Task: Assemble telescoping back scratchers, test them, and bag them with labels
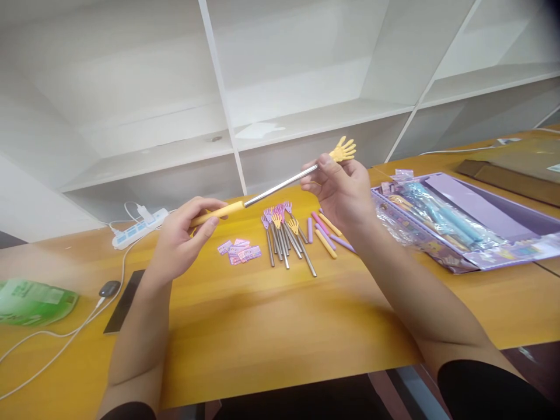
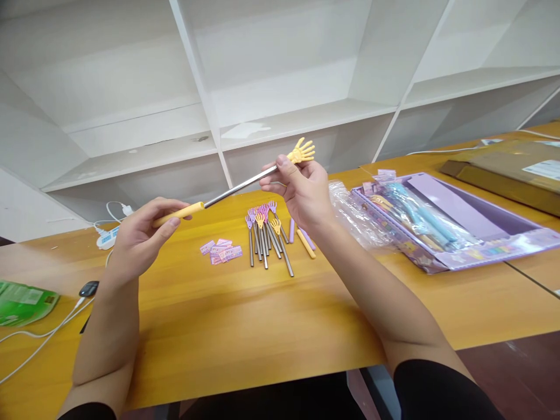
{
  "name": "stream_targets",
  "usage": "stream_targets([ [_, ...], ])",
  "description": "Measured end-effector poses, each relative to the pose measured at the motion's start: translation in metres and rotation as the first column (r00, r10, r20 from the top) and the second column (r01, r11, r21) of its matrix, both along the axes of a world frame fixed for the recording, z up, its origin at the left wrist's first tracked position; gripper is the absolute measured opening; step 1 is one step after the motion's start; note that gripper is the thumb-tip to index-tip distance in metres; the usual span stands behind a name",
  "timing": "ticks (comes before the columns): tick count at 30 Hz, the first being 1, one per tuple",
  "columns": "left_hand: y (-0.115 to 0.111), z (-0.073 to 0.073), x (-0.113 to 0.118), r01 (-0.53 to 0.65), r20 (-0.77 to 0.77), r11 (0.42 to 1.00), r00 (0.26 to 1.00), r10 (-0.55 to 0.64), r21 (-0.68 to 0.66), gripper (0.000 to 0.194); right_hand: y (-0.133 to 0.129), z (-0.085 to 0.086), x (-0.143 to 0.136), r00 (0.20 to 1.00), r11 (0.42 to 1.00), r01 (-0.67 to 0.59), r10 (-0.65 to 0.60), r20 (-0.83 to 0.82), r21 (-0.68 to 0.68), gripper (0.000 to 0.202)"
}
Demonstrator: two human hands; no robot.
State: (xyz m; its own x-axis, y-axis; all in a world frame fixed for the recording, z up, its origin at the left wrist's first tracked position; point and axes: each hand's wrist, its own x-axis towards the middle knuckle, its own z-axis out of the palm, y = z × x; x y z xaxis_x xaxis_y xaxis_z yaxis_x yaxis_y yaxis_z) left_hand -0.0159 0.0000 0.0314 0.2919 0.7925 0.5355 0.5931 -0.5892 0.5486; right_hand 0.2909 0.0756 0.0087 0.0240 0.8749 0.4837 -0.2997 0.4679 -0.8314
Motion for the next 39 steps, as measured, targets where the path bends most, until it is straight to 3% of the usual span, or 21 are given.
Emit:
stream_targets([
  [10,-0.001,0.001,0.003,-0.019,-0.042,0.999,0.999,0.021,0.042,0.018,-0.005,0.001,-0.002,0.999,0.999,0.032,-0.032,-0.008,0.024,0.048],
  [21,-0.001,-0.002,0.007,-0.081,-0.002,0.973,0.996,0.084,0.216,0.017,-0.022,0.005,-0.004,1.0,0.999,-0.014,0.015,-0.023,0.045,0.041],
  [28,-0.005,0.001,0.006,-0.089,0.05,0.941,0.996,0.077,0.327,0.016,-0.021,0.014,0.018,0.993,0.996,-0.09,0.091,0.079,-0.015,0.039],
  [31,-0.007,0.002,0.004,-0.123,0.048,0.938,0.992,0.114,0.325,0.016,-0.017,0.013,0.025,0.986,0.999,0.018,-0.026,0.165,0.05,0.043],
  [34,-0.007,0.004,0.0,-0.142,0.029,0.941,0.99,0.14,0.308,0.017,-0.015,0.01,0.028,0.927,0.962,0.141,-0.211,0.309,0.235,0.049],
  [39,-0.008,0.009,-0.006,-0.168,0.012,0.932,0.985,0.174,0.32,0.015,-0.009,0.004,0.036,0.677,0.795,0.167,-0.523,0.518,0.583,0.022],
])
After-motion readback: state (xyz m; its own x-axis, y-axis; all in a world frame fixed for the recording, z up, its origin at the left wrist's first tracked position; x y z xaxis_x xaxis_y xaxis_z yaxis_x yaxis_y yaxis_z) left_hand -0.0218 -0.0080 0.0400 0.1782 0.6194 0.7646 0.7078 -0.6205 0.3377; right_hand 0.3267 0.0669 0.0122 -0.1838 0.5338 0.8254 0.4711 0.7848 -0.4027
